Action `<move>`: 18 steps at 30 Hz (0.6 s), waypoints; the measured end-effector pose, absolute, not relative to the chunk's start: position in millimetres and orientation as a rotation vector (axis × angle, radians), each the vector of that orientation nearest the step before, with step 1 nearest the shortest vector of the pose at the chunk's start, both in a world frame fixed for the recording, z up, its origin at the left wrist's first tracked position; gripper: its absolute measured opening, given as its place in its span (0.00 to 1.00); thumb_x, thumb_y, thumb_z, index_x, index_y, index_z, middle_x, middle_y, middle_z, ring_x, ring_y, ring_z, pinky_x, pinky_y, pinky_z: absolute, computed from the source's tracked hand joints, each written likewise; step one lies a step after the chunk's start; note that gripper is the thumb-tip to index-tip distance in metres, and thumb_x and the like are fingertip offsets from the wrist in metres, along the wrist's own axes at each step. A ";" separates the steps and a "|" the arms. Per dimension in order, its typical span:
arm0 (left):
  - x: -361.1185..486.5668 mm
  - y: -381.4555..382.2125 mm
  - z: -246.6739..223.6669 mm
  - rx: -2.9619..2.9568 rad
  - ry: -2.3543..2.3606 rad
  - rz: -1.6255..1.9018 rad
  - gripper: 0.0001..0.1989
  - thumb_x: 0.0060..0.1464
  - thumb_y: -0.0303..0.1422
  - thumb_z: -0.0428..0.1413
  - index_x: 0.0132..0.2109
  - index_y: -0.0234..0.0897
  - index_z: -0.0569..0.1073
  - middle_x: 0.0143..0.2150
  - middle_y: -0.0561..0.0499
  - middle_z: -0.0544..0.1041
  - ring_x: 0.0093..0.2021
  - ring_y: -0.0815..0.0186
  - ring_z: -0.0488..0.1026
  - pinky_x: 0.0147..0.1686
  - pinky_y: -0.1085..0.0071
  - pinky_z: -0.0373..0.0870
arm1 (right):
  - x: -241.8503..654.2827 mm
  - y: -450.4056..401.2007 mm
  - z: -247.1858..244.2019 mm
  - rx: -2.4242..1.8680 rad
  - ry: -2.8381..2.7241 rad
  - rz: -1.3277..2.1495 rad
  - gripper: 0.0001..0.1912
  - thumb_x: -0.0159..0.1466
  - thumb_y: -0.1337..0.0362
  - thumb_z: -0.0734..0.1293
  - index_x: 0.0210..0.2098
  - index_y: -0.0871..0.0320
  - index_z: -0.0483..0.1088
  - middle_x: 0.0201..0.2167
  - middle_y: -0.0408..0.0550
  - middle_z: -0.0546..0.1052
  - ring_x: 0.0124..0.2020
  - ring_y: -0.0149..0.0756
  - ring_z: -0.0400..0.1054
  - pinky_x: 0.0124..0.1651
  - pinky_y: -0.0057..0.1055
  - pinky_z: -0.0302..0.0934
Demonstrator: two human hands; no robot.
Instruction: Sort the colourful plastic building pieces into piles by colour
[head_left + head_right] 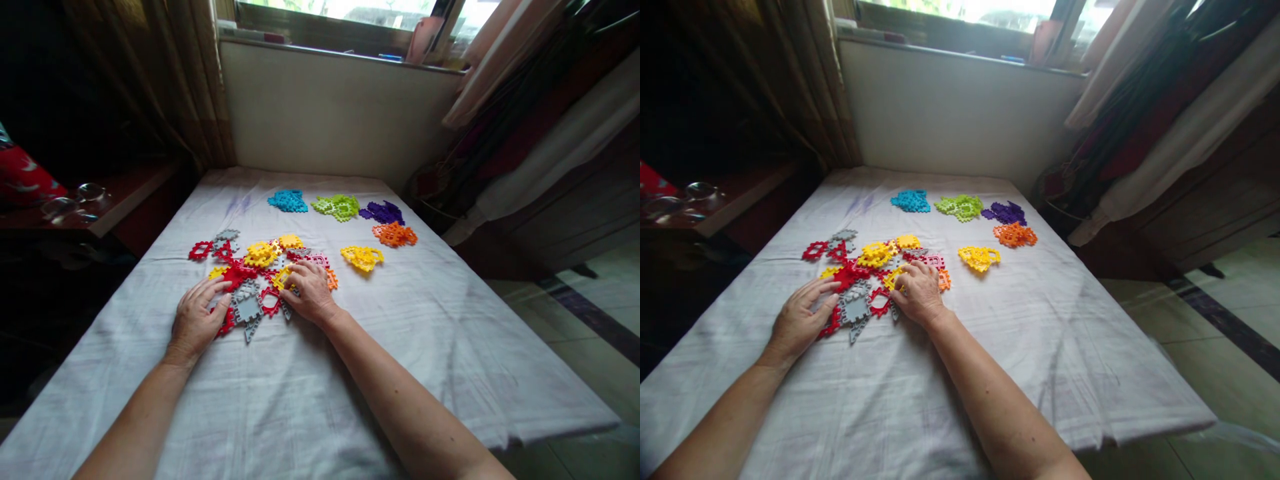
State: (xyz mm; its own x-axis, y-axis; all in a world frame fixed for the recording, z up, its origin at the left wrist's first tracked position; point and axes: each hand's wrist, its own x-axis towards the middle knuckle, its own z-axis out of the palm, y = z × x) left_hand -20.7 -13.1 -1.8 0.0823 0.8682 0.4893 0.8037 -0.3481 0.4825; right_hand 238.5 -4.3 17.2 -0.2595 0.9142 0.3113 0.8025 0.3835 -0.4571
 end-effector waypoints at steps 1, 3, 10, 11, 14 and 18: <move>-20.6 -13.2 -1.6 2.243 1.740 1.123 0.18 0.58 0.44 0.50 0.45 0.40 0.78 0.51 0.44 0.80 0.55 0.53 0.74 0.61 0.51 0.66 | 238.3 -4.4 16.3 -1.457 -2.096 0.274 0.04 0.59 0.60 0.73 0.32 0.52 0.75 0.51 0.48 0.77 0.59 0.47 0.62 0.61 0.49 0.52; -20.4 -13.4 -1.3 2.237 1.740 1.123 0.18 0.58 0.44 0.50 0.45 0.40 0.78 0.51 0.44 0.80 0.55 0.53 0.74 0.61 0.51 0.66 | 238.2 -4.1 13.3 -1.413 -2.040 0.259 0.06 0.58 0.62 0.73 0.36 0.52 0.76 0.51 0.48 0.77 0.58 0.46 0.64 0.60 0.48 0.54; -19.9 -13.9 -0.7 2.205 1.735 1.110 0.18 0.58 0.44 0.51 0.45 0.40 0.78 0.51 0.45 0.80 0.56 0.55 0.73 0.62 0.53 0.65 | 250.4 5.5 7.1 -1.193 -1.828 0.358 0.14 0.60 0.73 0.62 0.37 0.51 0.76 0.44 0.46 0.79 0.46 0.35 0.72 0.51 0.32 0.66; -19.9 -14.1 -0.4 2.205 1.734 1.103 0.17 0.58 0.44 0.51 0.46 0.40 0.78 0.51 0.45 0.80 0.56 0.55 0.73 0.62 0.53 0.65 | 257.0 8.1 8.6 -1.211 -1.780 0.355 0.14 0.60 0.72 0.61 0.37 0.52 0.77 0.42 0.46 0.79 0.45 0.35 0.72 0.49 0.32 0.67; -19.8 -14.5 0.4 2.204 1.731 1.090 0.17 0.58 0.43 0.51 0.46 0.41 0.78 0.52 0.46 0.80 0.56 0.56 0.73 0.63 0.54 0.65 | 290.2 16.4 12.8 -1.386 -1.595 0.310 0.15 0.60 0.67 0.60 0.39 0.55 0.77 0.40 0.49 0.79 0.42 0.37 0.72 0.45 0.31 0.68; -19.5 -14.5 0.4 2.205 1.734 1.073 0.16 0.58 0.42 0.51 0.46 0.42 0.78 0.52 0.47 0.79 0.57 0.56 0.73 0.63 0.54 0.65 | 356.5 25.2 6.3 -1.716 -1.149 0.164 0.17 0.57 0.64 0.59 0.38 0.58 0.78 0.37 0.51 0.80 0.35 0.37 0.72 0.44 0.33 0.67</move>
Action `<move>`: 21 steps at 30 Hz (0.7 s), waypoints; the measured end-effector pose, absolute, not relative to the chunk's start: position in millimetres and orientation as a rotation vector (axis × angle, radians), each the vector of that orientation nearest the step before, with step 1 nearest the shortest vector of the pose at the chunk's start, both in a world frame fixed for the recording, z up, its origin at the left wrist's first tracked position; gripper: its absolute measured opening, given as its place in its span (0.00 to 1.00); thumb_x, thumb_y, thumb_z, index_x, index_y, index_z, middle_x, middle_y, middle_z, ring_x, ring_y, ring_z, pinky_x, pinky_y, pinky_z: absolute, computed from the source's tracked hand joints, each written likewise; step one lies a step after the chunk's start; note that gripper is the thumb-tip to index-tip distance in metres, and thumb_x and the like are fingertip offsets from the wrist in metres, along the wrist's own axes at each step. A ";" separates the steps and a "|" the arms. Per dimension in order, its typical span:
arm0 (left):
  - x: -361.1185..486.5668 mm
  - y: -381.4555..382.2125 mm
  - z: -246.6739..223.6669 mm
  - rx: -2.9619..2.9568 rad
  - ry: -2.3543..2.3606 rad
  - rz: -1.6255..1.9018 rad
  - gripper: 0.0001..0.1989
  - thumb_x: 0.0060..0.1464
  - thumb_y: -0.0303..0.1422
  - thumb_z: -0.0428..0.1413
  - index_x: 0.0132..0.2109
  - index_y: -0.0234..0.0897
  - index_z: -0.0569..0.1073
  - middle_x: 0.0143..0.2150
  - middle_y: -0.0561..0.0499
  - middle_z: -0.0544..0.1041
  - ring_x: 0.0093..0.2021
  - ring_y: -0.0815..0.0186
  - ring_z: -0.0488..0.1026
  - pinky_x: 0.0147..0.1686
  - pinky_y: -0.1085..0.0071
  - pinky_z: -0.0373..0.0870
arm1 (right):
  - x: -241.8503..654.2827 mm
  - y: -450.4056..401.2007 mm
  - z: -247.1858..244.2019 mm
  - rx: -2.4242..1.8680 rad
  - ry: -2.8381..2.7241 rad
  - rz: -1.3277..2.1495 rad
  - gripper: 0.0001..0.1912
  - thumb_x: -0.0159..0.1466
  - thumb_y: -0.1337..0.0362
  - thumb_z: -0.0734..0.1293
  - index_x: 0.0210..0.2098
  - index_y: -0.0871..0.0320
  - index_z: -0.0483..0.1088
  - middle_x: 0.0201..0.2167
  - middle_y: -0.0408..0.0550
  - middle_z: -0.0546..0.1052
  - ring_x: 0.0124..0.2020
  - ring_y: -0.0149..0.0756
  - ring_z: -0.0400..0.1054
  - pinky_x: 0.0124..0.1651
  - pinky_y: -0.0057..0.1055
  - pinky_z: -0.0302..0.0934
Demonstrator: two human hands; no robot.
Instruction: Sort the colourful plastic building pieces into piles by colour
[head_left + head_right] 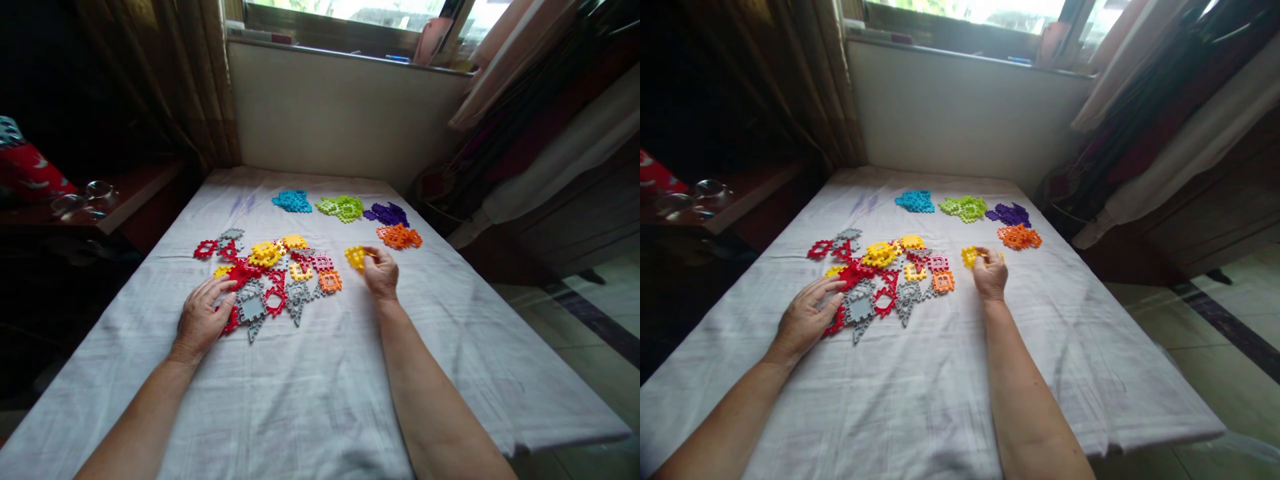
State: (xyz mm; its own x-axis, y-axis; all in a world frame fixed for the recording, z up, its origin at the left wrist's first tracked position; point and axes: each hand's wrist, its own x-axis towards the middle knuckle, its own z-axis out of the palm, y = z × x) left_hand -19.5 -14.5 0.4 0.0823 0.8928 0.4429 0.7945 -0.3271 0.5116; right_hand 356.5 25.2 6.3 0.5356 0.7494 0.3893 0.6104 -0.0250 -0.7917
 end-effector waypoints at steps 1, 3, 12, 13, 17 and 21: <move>-19.3 -14.4 0.4 2.209 1.734 1.069 0.16 0.57 0.41 0.51 0.46 0.43 0.78 0.52 0.48 0.79 0.57 0.56 0.73 0.63 0.54 0.64 | 372.9 26.5 2.0 -1.752 -1.035 0.126 0.18 0.56 0.64 0.59 0.37 0.58 0.78 0.36 0.50 0.80 0.34 0.38 0.72 0.43 0.34 0.67; -19.0 -14.3 0.5 2.217 1.731 1.067 0.15 0.57 0.41 0.51 0.46 0.43 0.78 0.52 0.48 0.80 0.57 0.56 0.73 0.63 0.54 0.64 | 400.4 28.0 -7.9 -1.775 -0.858 0.089 0.18 0.53 0.64 0.59 0.36 0.59 0.77 0.32 0.49 0.80 0.33 0.38 0.71 0.41 0.33 0.67; -20.8 -14.8 2.2 2.198 1.727 1.060 0.18 0.57 0.43 0.50 0.46 0.39 0.78 0.52 0.44 0.79 0.57 0.54 0.73 0.63 0.52 0.65 | 422.0 29.5 -29.2 -1.927 -0.813 0.093 0.18 0.51 0.63 0.60 0.35 0.58 0.78 0.28 0.47 0.77 0.32 0.38 0.71 0.38 0.32 0.66; -20.8 -14.8 2.3 2.198 1.727 1.062 0.18 0.57 0.43 0.51 0.45 0.39 0.78 0.52 0.44 0.79 0.57 0.54 0.73 0.63 0.53 0.65 | 420.4 29.0 -28.6 -1.940 -0.828 0.083 0.18 0.52 0.63 0.60 0.35 0.58 0.78 0.29 0.48 0.77 0.33 0.39 0.71 0.40 0.32 0.66; -19.8 -14.9 2.6 2.196 1.723 1.081 0.18 0.57 0.44 0.50 0.45 0.40 0.78 0.51 0.44 0.80 0.56 0.54 0.73 0.63 0.52 0.65 | 414.0 25.3 -22.2 -1.973 -0.874 0.037 0.16 0.53 0.65 0.59 0.34 0.57 0.78 0.34 0.51 0.78 0.39 0.42 0.71 0.47 0.36 0.65; -18.9 -15.1 3.3 2.198 1.705 1.093 0.17 0.58 0.44 0.50 0.45 0.40 0.78 0.52 0.45 0.80 0.56 0.55 0.73 0.63 0.52 0.65 | 392.8 18.5 -7.2 -1.949 -1.032 -0.105 0.16 0.57 0.67 0.59 0.36 0.57 0.78 0.45 0.56 0.77 0.48 0.46 0.69 0.55 0.41 0.61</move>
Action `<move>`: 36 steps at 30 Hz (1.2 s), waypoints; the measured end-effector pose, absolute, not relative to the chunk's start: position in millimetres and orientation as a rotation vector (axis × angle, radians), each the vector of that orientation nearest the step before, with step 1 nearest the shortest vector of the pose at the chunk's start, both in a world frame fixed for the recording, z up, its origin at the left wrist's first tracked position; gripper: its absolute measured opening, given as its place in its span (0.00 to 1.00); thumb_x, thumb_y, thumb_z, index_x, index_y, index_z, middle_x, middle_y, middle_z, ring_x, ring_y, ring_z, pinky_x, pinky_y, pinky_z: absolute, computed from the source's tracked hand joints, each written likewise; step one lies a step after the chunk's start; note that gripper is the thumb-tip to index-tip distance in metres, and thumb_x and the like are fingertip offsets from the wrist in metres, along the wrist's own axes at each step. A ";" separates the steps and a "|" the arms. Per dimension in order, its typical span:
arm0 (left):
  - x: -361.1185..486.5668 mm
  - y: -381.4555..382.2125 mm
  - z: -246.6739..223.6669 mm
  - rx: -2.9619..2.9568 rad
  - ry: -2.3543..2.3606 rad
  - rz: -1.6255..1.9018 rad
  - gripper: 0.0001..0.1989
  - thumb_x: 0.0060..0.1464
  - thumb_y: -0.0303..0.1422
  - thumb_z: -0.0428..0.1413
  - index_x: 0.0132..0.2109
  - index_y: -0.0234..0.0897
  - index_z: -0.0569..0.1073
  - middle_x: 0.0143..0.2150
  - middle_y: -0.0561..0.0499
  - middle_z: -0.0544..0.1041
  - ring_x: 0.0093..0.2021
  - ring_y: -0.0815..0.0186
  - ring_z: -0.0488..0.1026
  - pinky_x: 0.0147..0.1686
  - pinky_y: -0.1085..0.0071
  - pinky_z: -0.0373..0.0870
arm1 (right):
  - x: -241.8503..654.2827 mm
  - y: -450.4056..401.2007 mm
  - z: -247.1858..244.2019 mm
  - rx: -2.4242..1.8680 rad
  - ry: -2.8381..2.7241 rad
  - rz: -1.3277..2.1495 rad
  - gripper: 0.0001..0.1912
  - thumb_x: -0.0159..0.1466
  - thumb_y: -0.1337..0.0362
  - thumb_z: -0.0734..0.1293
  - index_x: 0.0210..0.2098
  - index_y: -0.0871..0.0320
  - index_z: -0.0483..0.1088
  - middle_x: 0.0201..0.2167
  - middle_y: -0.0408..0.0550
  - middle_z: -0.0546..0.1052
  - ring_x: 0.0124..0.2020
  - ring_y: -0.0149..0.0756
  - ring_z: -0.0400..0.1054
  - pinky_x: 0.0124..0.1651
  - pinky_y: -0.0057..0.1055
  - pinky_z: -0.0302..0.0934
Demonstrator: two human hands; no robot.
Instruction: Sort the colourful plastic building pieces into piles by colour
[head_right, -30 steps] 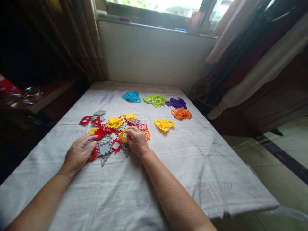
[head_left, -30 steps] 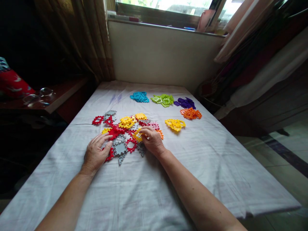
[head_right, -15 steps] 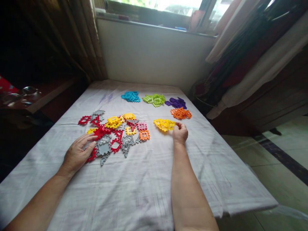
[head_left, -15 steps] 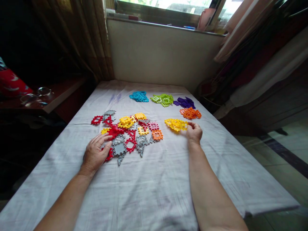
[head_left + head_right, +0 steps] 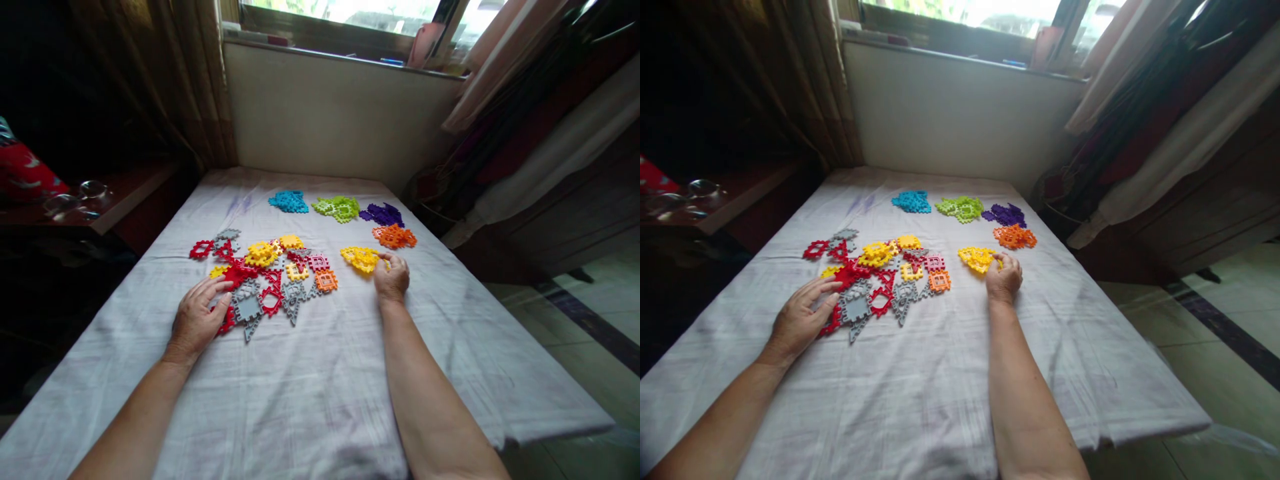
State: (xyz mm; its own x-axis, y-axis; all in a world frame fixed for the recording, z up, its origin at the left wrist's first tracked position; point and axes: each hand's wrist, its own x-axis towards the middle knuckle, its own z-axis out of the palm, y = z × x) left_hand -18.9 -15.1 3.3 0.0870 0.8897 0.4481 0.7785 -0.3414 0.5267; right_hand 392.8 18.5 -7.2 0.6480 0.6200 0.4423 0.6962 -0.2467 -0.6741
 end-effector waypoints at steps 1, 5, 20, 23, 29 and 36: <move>-18.8 -15.1 3.2 2.199 1.704 1.094 0.17 0.57 0.44 0.50 0.45 0.40 0.78 0.52 0.45 0.80 0.56 0.55 0.73 0.63 0.53 0.65 | 382.8 16.3 -2.7 -1.924 -1.116 -0.137 0.16 0.58 0.67 0.59 0.38 0.57 0.78 0.47 0.56 0.77 0.50 0.46 0.68 0.56 0.42 0.60; -19.0 -14.8 2.5 2.196 1.712 1.087 0.16 0.57 0.43 0.50 0.44 0.42 0.78 0.52 0.47 0.80 0.56 0.55 0.73 0.63 0.53 0.65 | 327.9 7.3 12.6 -1.731 -1.586 -0.098 0.13 0.64 0.63 0.62 0.41 0.53 0.78 0.46 0.52 0.78 0.50 0.45 0.67 0.56 0.41 0.57; -18.0 -13.8 1.4 2.212 1.724 1.084 0.15 0.57 0.41 0.51 0.45 0.43 0.78 0.51 0.48 0.80 0.55 0.56 0.74 0.63 0.54 0.66 | 268.4 1.7 22.6 -1.711 -2.121 0.167 0.09 0.62 0.64 0.66 0.39 0.51 0.79 0.50 0.48 0.77 0.54 0.44 0.65 0.54 0.42 0.57; -18.0 -13.9 1.0 2.212 1.722 1.095 0.16 0.57 0.41 0.51 0.45 0.42 0.78 0.51 0.48 0.80 0.55 0.57 0.74 0.63 0.54 0.65 | 268.3 0.1 22.9 -1.654 -2.158 0.206 0.07 0.60 0.65 0.67 0.37 0.52 0.78 0.52 0.48 0.76 0.56 0.44 0.64 0.56 0.43 0.57; -17.5 -15.3 2.0 2.200 1.725 1.103 0.17 0.58 0.43 0.50 0.44 0.41 0.78 0.51 0.46 0.80 0.55 0.56 0.74 0.62 0.55 0.66 | 268.7 -2.0 25.8 -1.608 -2.220 0.278 0.04 0.60 0.64 0.69 0.35 0.52 0.76 0.54 0.45 0.76 0.59 0.44 0.62 0.58 0.43 0.54; -18.9 -15.7 2.8 2.246 1.747 1.094 0.17 0.58 0.43 0.50 0.46 0.41 0.78 0.51 0.46 0.80 0.56 0.56 0.74 0.61 0.55 0.66 | 268.0 -2.7 28.4 -1.650 -2.177 0.282 0.02 0.60 0.62 0.70 0.32 0.52 0.76 0.48 0.47 0.78 0.56 0.44 0.63 0.57 0.44 0.54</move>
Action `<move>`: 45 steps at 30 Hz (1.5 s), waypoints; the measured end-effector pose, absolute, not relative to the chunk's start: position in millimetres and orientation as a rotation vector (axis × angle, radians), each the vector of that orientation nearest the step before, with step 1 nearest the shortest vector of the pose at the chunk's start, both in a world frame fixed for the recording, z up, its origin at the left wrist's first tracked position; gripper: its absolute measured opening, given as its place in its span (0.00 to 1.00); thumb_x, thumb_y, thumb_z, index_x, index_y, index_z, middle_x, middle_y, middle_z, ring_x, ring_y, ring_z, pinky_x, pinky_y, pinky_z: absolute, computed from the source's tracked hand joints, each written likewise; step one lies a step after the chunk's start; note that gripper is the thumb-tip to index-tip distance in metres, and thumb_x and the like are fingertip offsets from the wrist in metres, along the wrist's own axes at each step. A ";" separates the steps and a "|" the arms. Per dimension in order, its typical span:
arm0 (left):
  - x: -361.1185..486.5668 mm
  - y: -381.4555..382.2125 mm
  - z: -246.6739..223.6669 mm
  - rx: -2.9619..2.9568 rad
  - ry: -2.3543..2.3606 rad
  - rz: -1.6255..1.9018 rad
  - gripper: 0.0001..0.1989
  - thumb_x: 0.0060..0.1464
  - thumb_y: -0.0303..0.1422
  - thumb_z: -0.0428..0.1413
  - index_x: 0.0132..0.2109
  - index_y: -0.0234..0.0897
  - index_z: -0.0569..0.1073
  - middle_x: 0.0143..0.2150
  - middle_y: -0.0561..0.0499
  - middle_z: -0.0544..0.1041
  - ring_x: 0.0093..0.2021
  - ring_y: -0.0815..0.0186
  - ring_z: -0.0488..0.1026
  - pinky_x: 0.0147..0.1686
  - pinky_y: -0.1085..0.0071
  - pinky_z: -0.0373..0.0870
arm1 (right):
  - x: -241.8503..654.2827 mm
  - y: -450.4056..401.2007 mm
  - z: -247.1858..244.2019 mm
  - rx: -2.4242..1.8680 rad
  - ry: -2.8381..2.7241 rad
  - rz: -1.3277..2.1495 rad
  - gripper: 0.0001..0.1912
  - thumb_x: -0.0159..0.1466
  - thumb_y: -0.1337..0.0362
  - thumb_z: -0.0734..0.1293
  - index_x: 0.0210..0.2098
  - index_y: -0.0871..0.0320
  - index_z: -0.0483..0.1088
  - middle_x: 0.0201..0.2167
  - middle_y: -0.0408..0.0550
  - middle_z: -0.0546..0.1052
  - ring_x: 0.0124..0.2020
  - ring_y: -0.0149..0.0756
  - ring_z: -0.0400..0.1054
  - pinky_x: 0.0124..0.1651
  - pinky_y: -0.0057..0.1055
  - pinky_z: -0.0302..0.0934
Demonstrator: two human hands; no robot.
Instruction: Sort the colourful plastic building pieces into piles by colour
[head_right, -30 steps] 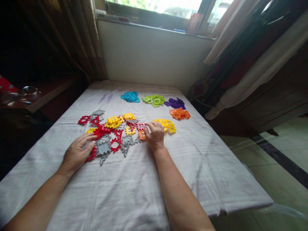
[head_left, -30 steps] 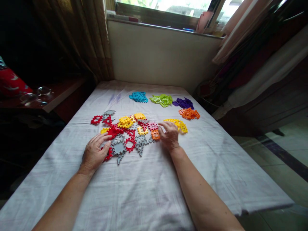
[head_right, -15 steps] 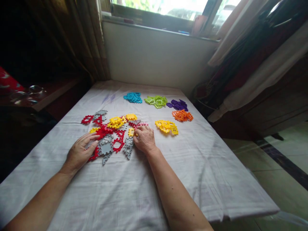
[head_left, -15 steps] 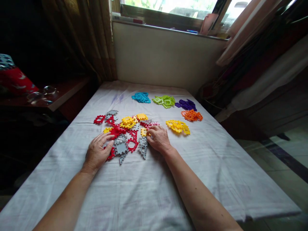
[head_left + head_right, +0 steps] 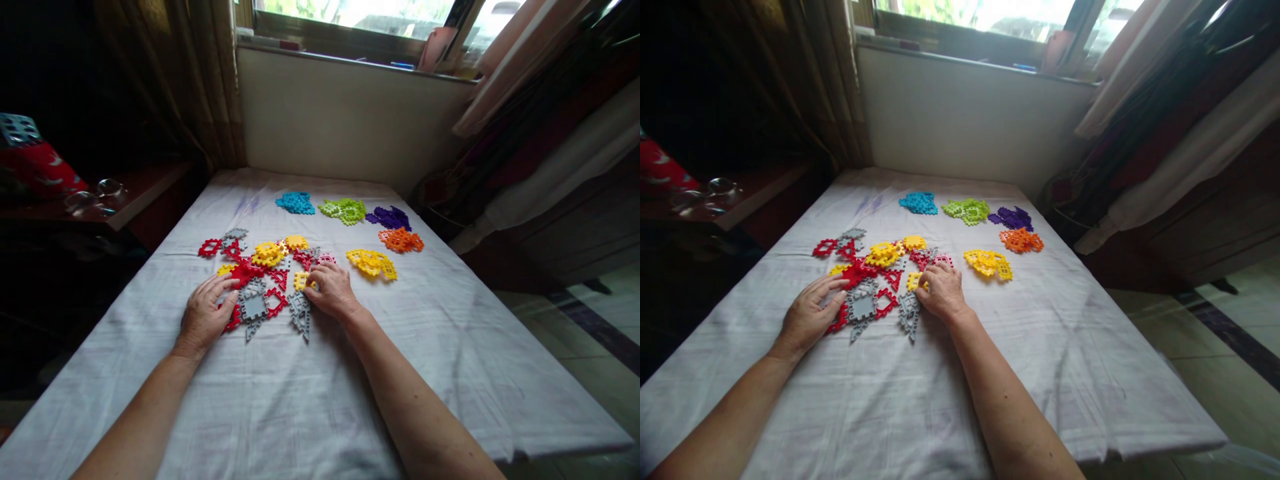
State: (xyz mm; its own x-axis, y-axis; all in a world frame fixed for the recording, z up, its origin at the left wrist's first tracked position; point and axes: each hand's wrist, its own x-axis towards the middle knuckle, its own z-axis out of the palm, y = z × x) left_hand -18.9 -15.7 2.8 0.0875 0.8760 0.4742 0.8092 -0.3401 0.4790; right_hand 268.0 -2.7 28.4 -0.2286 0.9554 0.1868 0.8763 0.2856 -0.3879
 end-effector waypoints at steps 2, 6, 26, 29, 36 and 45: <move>-15.5 -19.3 6.1 2.312 1.764 1.102 0.17 0.59 0.42 0.50 0.47 0.41 0.78 0.52 0.45 0.80 0.58 0.55 0.72 0.62 0.52 0.64 | 267.4 -3.0 28.6 -1.677 -2.144 0.299 0.02 0.60 0.62 0.71 0.32 0.52 0.76 0.49 0.47 0.78 0.56 0.44 0.64 0.56 0.45 0.54; 6.6 -35.9 17.1 2.611 1.550 1.094 0.16 0.61 0.40 0.51 0.50 0.44 0.77 0.55 0.48 0.79 0.62 0.55 0.69 0.66 0.49 0.55 | 266.1 -3.2 28.5 -1.696 -2.079 0.288 0.06 0.58 0.63 0.72 0.36 0.52 0.76 0.47 0.48 0.77 0.54 0.44 0.65 0.55 0.44 0.55; 48.9 -53.5 7.5 2.875 1.257 0.620 0.21 0.61 0.45 0.51 0.58 0.49 0.74 0.63 0.45 0.71 0.65 0.48 0.63 0.67 0.42 0.46 | 370.2 11.6 23.5 -1.946 -1.276 -0.105 0.10 0.59 0.69 0.61 0.38 0.58 0.72 0.40 0.53 0.75 0.45 0.42 0.69 0.53 0.36 0.62; 47.3 -52.8 7.0 2.857 1.268 0.684 0.19 0.62 0.42 0.50 0.56 0.47 0.75 0.63 0.45 0.71 0.65 0.50 0.64 0.67 0.43 0.47 | 374.9 10.3 15.8 -2.074 -1.315 -0.124 0.11 0.58 0.69 0.62 0.38 0.58 0.74 0.42 0.54 0.75 0.47 0.44 0.67 0.55 0.37 0.59; 35.1 -46.2 11.9 2.691 1.332 0.927 0.13 0.64 0.40 0.49 0.47 0.45 0.77 0.55 0.49 0.78 0.62 0.56 0.69 0.66 0.47 0.54 | 356.8 8.5 15.0 -2.128 -1.404 -0.187 0.12 0.62 0.60 0.63 0.40 0.56 0.76 0.43 0.54 0.76 0.48 0.47 0.65 0.51 0.39 0.54; -23.8 -14.0 14.7 2.374 1.722 1.453 0.15 0.64 0.41 0.49 0.44 0.39 0.77 0.49 0.44 0.81 0.53 0.56 0.76 0.58 0.54 0.67 | 267.9 42.7 45.3 -1.899 -1.951 -0.070 0.17 0.66 0.56 0.61 0.50 0.53 0.74 0.51 0.51 0.77 0.53 0.44 0.65 0.53 0.36 0.53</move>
State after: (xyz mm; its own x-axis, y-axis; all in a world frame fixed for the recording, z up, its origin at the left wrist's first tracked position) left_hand -23.8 -14.0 14.7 0.0563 0.7015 0.7105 0.8184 -0.4401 0.3696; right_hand 267.9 42.7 45.3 0.0169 0.9455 0.3251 0.9664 0.0679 -0.2478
